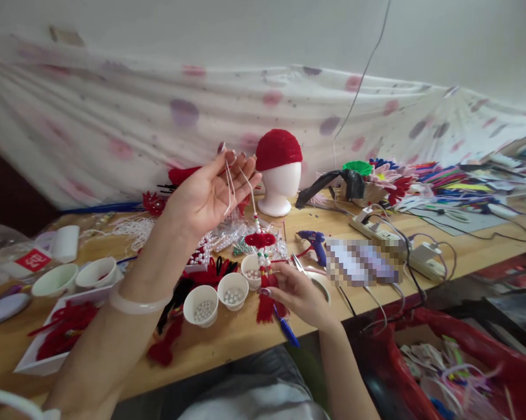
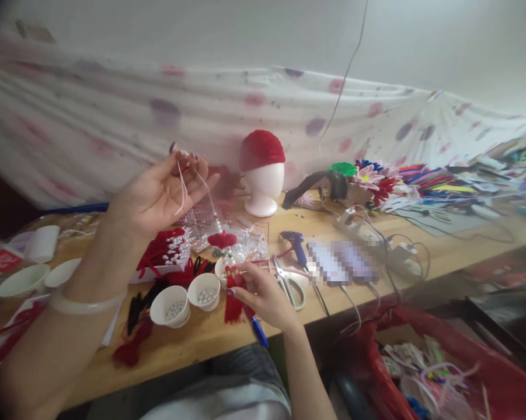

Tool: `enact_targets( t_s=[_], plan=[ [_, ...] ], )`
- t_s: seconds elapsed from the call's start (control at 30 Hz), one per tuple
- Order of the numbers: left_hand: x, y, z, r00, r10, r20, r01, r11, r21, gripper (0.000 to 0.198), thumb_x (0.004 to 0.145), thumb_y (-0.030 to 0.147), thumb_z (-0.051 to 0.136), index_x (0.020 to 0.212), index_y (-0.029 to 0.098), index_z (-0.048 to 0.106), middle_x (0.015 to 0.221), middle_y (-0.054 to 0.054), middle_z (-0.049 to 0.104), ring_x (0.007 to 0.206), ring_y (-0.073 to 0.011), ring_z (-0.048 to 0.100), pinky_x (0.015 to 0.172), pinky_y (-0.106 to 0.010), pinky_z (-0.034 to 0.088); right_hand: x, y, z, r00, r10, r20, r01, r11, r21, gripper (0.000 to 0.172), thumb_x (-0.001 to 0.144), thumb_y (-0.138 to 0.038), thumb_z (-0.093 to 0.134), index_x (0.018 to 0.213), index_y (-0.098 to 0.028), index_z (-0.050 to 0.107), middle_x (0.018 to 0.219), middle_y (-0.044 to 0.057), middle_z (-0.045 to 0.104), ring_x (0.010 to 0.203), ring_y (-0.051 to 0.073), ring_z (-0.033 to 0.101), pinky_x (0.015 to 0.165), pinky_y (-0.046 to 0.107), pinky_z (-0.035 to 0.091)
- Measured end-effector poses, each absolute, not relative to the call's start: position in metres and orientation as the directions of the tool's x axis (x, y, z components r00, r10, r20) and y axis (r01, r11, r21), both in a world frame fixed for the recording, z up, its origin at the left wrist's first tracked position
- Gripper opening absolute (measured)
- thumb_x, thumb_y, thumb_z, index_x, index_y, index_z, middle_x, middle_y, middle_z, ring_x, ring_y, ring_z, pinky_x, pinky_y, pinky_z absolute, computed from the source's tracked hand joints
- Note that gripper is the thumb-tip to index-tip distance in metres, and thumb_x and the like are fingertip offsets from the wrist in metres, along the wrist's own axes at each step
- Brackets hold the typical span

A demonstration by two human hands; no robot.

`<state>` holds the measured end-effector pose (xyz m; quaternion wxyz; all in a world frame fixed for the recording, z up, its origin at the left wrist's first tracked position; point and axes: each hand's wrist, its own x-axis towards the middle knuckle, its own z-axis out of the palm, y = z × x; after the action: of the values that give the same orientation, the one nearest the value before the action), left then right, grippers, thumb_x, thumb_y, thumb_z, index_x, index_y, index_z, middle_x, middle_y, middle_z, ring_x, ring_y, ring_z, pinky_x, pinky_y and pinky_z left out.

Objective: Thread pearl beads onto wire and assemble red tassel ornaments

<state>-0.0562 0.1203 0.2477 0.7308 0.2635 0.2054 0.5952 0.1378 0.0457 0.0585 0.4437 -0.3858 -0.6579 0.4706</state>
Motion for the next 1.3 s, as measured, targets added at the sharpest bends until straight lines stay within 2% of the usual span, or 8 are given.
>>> enact_targets(
  t_s=[0.13, 0.23, 0.37, 0.43, 0.5, 0.67, 1.0, 1.3],
  plan=[
    [-0.06, 0.115, 0.267, 0.19, 0.976, 0.109, -0.756, 0.075, 0.651, 0.04, 0.107, 0.019, 0.039, 0.073, 0.016, 0.058, 0.067, 0.003, 0.069, 0.072, -0.0107, 0.074, 0.091, -0.034, 0.06, 0.125, 0.044, 0.063, -0.383, 0.895, 0.228, 0.054, 0.268, -0.962, 0.026, 0.093, -0.033, 0.07, 0.115, -0.024, 0.063, 0.089, 0.001, 0.07, 0.083, 0.017, 0.069, 0.073, 0.028, 0.055],
    [-0.062, 0.112, 0.277, 0.166, 0.976, 0.141, -0.742, 0.03, 0.67, 0.036, 0.107, 0.019, 0.038, 0.079, 0.016, 0.06, 0.07, 0.002, 0.07, 0.086, -0.014, 0.077, 0.094, -0.034, 0.059, 0.121, 0.046, 0.071, -0.43, 0.875, 0.222, 0.04, 0.264, -0.964, 0.027, 0.092, -0.031, 0.069, 0.118, -0.024, 0.063, 0.099, 0.004, 0.075, 0.092, 0.021, 0.072, 0.081, 0.034, 0.058],
    [-0.063, 0.11, 0.286, 0.142, 0.979, 0.147, -0.713, -0.002, 0.701, 0.034, 0.108, 0.02, 0.035, 0.092, 0.016, 0.064, 0.077, 0.001, 0.072, 0.1, -0.0177, 0.076, 0.095, -0.035, 0.059, 0.112, 0.063, 0.097, -0.291, 0.898, 0.329, 0.069, 0.363, -0.929, 0.028, 0.087, -0.03, 0.075, 0.114, -0.024, 0.068, 0.113, 0.007, 0.073, 0.105, 0.023, 0.069, 0.095, 0.041, 0.055],
    [-0.063, 0.111, 0.29, 0.135, 0.979, 0.154, -0.707, -0.013, 0.707, 0.031, 0.108, 0.021, 0.036, 0.098, 0.016, 0.065, 0.082, -0.001, 0.074, 0.101, -0.0182, 0.076, 0.093, -0.035, 0.059, 0.101, 0.078, 0.114, -0.236, 0.888, 0.396, -0.003, 0.407, -0.914, 0.031, 0.087, -0.033, 0.074, 0.116, -0.026, 0.067, 0.124, 0.007, 0.069, 0.117, 0.023, 0.064, 0.105, 0.043, 0.049],
    [-0.061, 0.114, 0.294, 0.125, 0.98, 0.156, -0.717, -0.019, 0.697, 0.028, 0.106, 0.02, 0.04, 0.099, 0.016, 0.066, 0.08, -0.002, 0.074, 0.095, -0.0182, 0.077, 0.089, -0.033, 0.061, 0.088, 0.094, 0.13, -0.234, 0.873, 0.428, -0.135, 0.407, -0.903, 0.03, 0.084, -0.035, 0.076, 0.111, -0.024, 0.068, 0.119, 0.007, 0.071, 0.114, 0.024, 0.066, 0.104, 0.044, 0.049],
    [-0.058, 0.121, 0.302, 0.117, 0.979, 0.169, -0.742, -0.026, 0.669, 0.028, 0.103, 0.014, 0.046, 0.082, 0.014, 0.065, 0.064, -0.001, 0.069, 0.065, -0.0147, 0.074, 0.071, -0.027, 0.063, 0.061, 0.121, 0.147, -0.234, 0.868, 0.438, -0.213, 0.394, -0.894, 0.023, 0.08, -0.036, 0.075, 0.098, -0.021, 0.071, 0.098, 0.005, 0.077, 0.096, 0.022, 0.069, 0.093, 0.04, 0.052],
    [-0.067, 0.14, 0.3, 0.046, 0.986, 0.158, -0.804, -0.058, 0.592, 0.021, 0.102, 0.014, 0.049, 0.093, 0.013, 0.068, 0.077, -0.005, 0.073, 0.088, -0.0195, 0.077, 0.078, -0.027, 0.061, 0.053, 0.122, 0.143, -0.345, 0.886, 0.311, -0.297, 0.212, -0.931, 0.026, 0.076, -0.045, 0.081, 0.079, -0.02, 0.075, 0.078, 0.004, 0.077, 0.079, 0.02, 0.07, 0.082, 0.034, 0.05],
    [-0.079, 0.157, 0.292, 0.011, 0.992, 0.126, -0.833, -0.061, 0.55, 0.026, 0.101, 0.008, 0.045, 0.084, 0.014, 0.064, 0.067, -0.001, 0.069, 0.067, -0.0125, 0.074, 0.076, -0.024, 0.061, 0.055, 0.121, 0.14, -0.404, 0.874, 0.269, -0.306, 0.148, -0.94, 0.028, 0.075, -0.045, 0.082, 0.076, -0.019, 0.072, 0.072, 0.002, 0.074, 0.073, 0.018, 0.067, 0.08, 0.031, 0.049]
  ],
)
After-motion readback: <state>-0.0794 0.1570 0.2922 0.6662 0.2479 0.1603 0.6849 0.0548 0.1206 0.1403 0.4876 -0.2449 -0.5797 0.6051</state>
